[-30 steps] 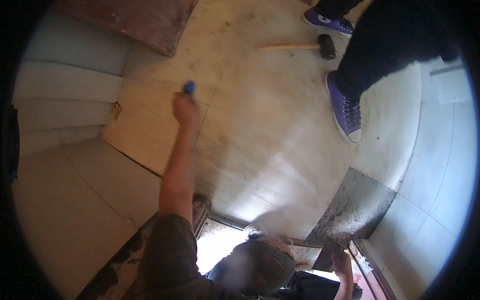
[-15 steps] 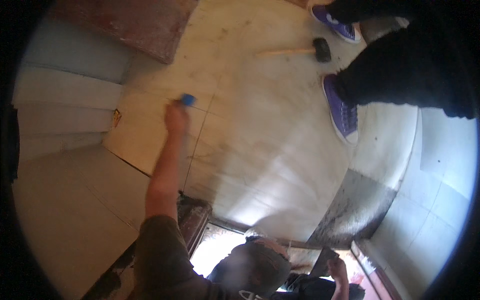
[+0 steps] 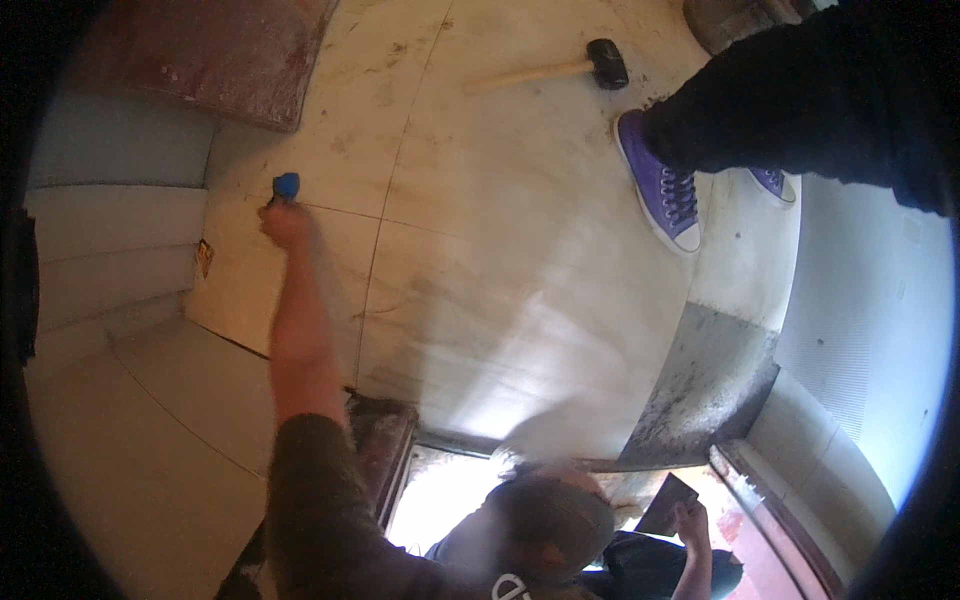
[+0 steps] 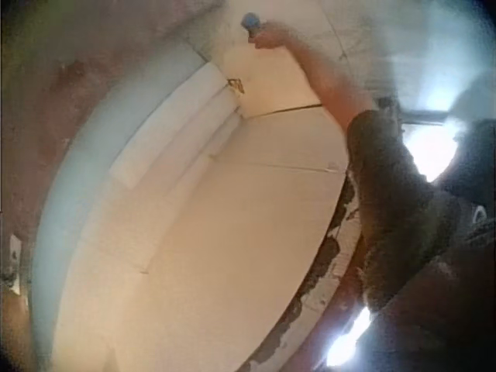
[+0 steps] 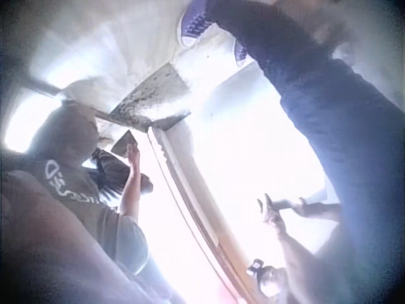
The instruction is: The person prepares and tiles a floor section, using a small sponge to wipe the surface of newly laid tiles and applying mortar with a hand trowel.
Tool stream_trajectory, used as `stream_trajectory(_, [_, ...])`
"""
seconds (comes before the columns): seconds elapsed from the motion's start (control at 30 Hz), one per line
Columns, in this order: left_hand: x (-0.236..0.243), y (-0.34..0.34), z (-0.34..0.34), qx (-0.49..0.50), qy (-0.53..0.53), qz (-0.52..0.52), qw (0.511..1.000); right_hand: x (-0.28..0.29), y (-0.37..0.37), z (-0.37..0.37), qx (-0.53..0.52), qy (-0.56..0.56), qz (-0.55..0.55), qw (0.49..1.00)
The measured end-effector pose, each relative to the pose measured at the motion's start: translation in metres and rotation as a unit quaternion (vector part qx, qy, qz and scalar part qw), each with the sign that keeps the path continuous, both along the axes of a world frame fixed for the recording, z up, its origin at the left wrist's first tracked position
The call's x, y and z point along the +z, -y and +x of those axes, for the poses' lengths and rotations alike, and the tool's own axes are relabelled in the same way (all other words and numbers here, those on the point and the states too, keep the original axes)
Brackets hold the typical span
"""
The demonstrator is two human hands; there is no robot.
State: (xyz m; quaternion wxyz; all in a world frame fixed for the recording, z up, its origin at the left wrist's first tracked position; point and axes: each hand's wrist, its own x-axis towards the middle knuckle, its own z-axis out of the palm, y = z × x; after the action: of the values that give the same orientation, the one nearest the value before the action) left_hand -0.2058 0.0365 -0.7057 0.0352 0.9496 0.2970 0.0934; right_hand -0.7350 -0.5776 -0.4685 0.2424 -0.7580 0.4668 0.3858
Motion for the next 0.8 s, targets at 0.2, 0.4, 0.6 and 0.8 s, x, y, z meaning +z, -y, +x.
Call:
stream_trajectory(0.2, [-0.013,0.241,-0.120,-0.174,0.110,-0.206,0.957,0.002,-0.007,0.014,0.102,-0.046,-0.046,0.993])
stream_trajectory(0.4, [-0.013,0.104,-0.065,-0.130,0.069,-0.115,0.982,-0.007,0.024,-0.023,0.026,-0.034,-0.036,0.998])
stream_trajectory(0.6, [-0.038,0.116,0.055,-0.195,0.067,-0.084,0.975,-0.034,0.035,-0.076,0.087,0.067,-0.052,0.993])
stream_trajectory(0.8, [-0.030,0.154,-0.040,-0.275,0.005,-0.077,0.958,-0.016,0.012,-0.027,0.007,0.017,-0.034,0.999])
